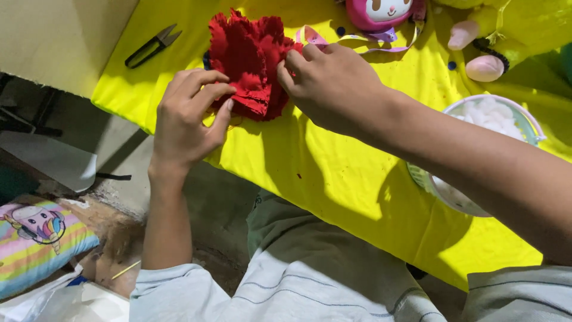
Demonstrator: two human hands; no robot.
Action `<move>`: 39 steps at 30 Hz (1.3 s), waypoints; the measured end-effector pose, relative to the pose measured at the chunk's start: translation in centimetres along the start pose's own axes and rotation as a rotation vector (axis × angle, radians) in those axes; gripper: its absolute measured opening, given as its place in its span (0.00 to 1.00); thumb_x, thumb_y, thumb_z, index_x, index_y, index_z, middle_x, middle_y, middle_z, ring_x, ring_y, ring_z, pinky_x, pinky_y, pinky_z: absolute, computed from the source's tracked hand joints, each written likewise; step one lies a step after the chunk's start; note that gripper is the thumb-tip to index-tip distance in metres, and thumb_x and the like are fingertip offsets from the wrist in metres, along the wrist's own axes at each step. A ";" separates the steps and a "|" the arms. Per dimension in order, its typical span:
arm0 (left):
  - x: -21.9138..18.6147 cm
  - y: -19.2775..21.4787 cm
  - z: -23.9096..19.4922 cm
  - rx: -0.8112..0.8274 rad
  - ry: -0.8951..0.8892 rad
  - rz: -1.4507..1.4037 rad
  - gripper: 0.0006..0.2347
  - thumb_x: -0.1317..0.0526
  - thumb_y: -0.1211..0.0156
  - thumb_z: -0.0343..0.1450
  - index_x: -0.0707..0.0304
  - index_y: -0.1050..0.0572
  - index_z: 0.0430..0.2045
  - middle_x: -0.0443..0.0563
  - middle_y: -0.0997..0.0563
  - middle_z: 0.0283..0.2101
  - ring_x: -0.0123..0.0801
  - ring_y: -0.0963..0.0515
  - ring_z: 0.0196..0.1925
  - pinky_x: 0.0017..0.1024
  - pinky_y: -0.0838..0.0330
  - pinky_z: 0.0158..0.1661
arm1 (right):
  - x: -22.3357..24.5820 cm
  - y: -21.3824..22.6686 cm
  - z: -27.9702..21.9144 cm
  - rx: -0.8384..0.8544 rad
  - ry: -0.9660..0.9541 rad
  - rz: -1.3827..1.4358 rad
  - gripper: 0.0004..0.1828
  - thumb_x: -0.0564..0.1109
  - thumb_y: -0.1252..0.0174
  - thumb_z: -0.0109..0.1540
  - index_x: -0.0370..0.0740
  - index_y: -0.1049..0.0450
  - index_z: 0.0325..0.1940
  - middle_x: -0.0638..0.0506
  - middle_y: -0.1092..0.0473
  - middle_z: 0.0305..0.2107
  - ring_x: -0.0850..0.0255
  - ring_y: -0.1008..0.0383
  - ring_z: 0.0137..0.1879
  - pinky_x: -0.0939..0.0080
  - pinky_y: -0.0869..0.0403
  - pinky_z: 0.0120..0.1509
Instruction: The person holds a red fabric pouch and repeatedly stuffs white cotton filling into it by hand. They adjust the fabric and push the cotton inside to fill the pouch, working over a yellow table.
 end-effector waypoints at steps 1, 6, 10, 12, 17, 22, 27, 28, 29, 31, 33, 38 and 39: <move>-0.1 0.2 0.1 0.002 0.004 -0.001 0.06 0.71 0.34 0.74 0.72 0.20 0.43 0.61 0.19 0.48 0.49 0.22 0.49 0.42 0.26 0.51 | -0.1 0.1 0.0 0.001 0.002 0.004 0.14 0.46 0.47 0.66 0.42 0.27 0.54 0.53 0.28 0.35 0.58 0.26 0.38 0.61 0.28 0.33; -0.1 0.4 0.8 0.072 -0.005 0.003 0.08 0.72 0.33 0.75 0.74 0.20 0.47 0.61 0.20 0.47 0.49 0.24 0.49 0.40 0.26 0.48 | -0.8 0.5 -0.9 0.074 0.001 0.038 0.19 0.48 0.42 0.60 0.48 0.27 0.55 0.52 0.27 0.39 0.55 0.24 0.43 0.59 0.27 0.32; -0.1 -0.4 0.9 0.119 0.009 0.094 0.10 0.71 0.29 0.73 0.70 0.21 0.47 0.59 0.22 0.47 0.48 0.25 0.50 0.38 0.23 0.48 | -1.9 2.8 -2.2 0.122 -0.012 0.078 0.20 0.52 0.44 0.63 0.47 0.28 0.58 0.48 0.26 0.41 0.55 0.23 0.41 0.57 0.24 0.35; -0.2 -0.3 0.9 0.041 0.013 0.147 0.05 0.70 0.30 0.74 0.65 0.19 0.41 0.54 0.19 0.46 0.45 0.22 0.47 0.38 0.29 0.43 | -2.8 4.3 -3.1 0.125 -0.041 0.155 0.17 0.52 0.43 0.67 0.43 0.30 0.56 0.48 0.24 0.44 0.54 0.22 0.40 0.56 0.22 0.32; -1.5 0.2 2.1 -0.054 0.011 0.110 0.04 0.71 0.37 0.76 0.69 0.21 0.42 0.60 0.16 0.48 0.46 0.19 0.48 0.40 0.30 0.46 | -4.0 8.0 -7.3 0.035 -0.129 0.092 0.16 0.54 0.45 0.71 0.50 0.27 0.61 0.56 0.23 0.45 0.58 0.20 0.45 0.58 0.22 0.34; -4.2 -1.3 4.6 -0.241 -0.129 0.065 0.05 0.68 0.40 0.81 0.70 0.25 0.48 0.61 0.15 0.41 0.43 0.15 0.39 0.40 0.22 0.47 | -4.1 11.8 -12.1 -0.084 -0.229 0.134 0.15 0.56 0.39 0.77 0.52 0.20 0.65 0.58 0.19 0.54 0.60 0.16 0.54 0.59 0.17 0.49; -11.1 -1.7 9.7 -0.144 -0.330 -0.394 0.09 0.73 0.33 0.79 0.73 0.25 0.51 0.62 0.15 0.50 0.51 0.12 0.51 0.42 0.18 0.53 | -3.3 14.5 -15.4 -0.269 -0.355 0.546 0.15 0.34 0.38 0.79 0.16 0.26 0.66 0.22 0.25 0.62 0.31 0.21 0.66 0.39 0.24 0.72; -11.9 -2.1 10.6 -0.140 -0.346 -0.405 0.09 0.73 0.33 0.79 0.73 0.25 0.51 0.62 0.15 0.50 0.51 0.12 0.51 0.42 0.18 0.53 | -3.4 14.4 -16.0 -0.267 -0.373 0.535 0.15 0.34 0.38 0.79 0.16 0.26 0.66 0.22 0.25 0.62 0.31 0.21 0.66 0.39 0.24 0.72; -12.8 -2.6 11.7 -0.119 -0.388 -0.466 0.09 0.72 0.32 0.79 0.73 0.26 0.50 0.60 0.15 0.49 0.47 0.11 0.49 0.40 0.19 0.52 | -3.5 14.4 -16.6 -0.275 -0.371 0.567 0.15 0.36 0.37 0.77 0.19 0.26 0.64 0.25 0.25 0.59 0.33 0.22 0.64 0.41 0.25 0.71; -14.6 -3.2 13.8 -0.090 -0.447 -0.540 0.09 0.72 0.31 0.79 0.72 0.26 0.49 0.59 0.15 0.49 0.43 0.09 0.47 0.38 0.21 0.51 | -3.9 14.6 -18.1 -0.281 -0.389 0.589 0.16 0.37 0.36 0.75 0.21 0.26 0.62 0.28 0.25 0.57 0.34 0.23 0.62 0.42 0.26 0.69; -16.2 -3.5 15.8 -0.063 -0.548 -0.666 0.11 0.72 0.29 0.79 0.72 0.28 0.48 0.62 0.15 0.46 0.46 0.07 0.44 0.36 0.10 0.44 | -4.3 14.6 -19.6 -0.329 -0.418 0.650 0.14 0.29 0.30 0.75 0.17 0.26 0.60 0.28 0.22 0.53 0.41 0.20 0.53 0.46 0.21 0.60; -19.3 -5.5 19.4 -0.056 -0.601 -0.725 0.10 0.70 0.25 0.77 0.76 0.25 0.42 0.60 0.16 0.43 0.47 0.10 0.41 0.36 0.16 0.41 | -5.0 14.5 -24.5 -0.386 -0.561 0.642 0.13 0.18 0.30 0.79 0.08 0.26 0.64 0.20 0.23 0.54 0.38 0.18 0.55 0.44 0.18 0.64; -19.8 -5.8 20.0 -0.123 -0.592 -0.707 0.11 0.65 0.24 0.76 0.77 0.22 0.37 0.60 0.13 0.37 0.42 0.13 0.36 0.35 0.22 0.39 | -5.3 14.5 -25.3 -0.383 -0.609 0.665 0.12 0.16 0.32 0.81 0.05 0.27 0.67 0.18 0.23 0.53 0.35 0.18 0.58 0.42 0.18 0.68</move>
Point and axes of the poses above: each hand's wrist, its own z-axis towards the middle knuckle, its own y-axis out of the back of the hand, x = y × z, the point moved 1 cm from there along z, towards the middle knuckle
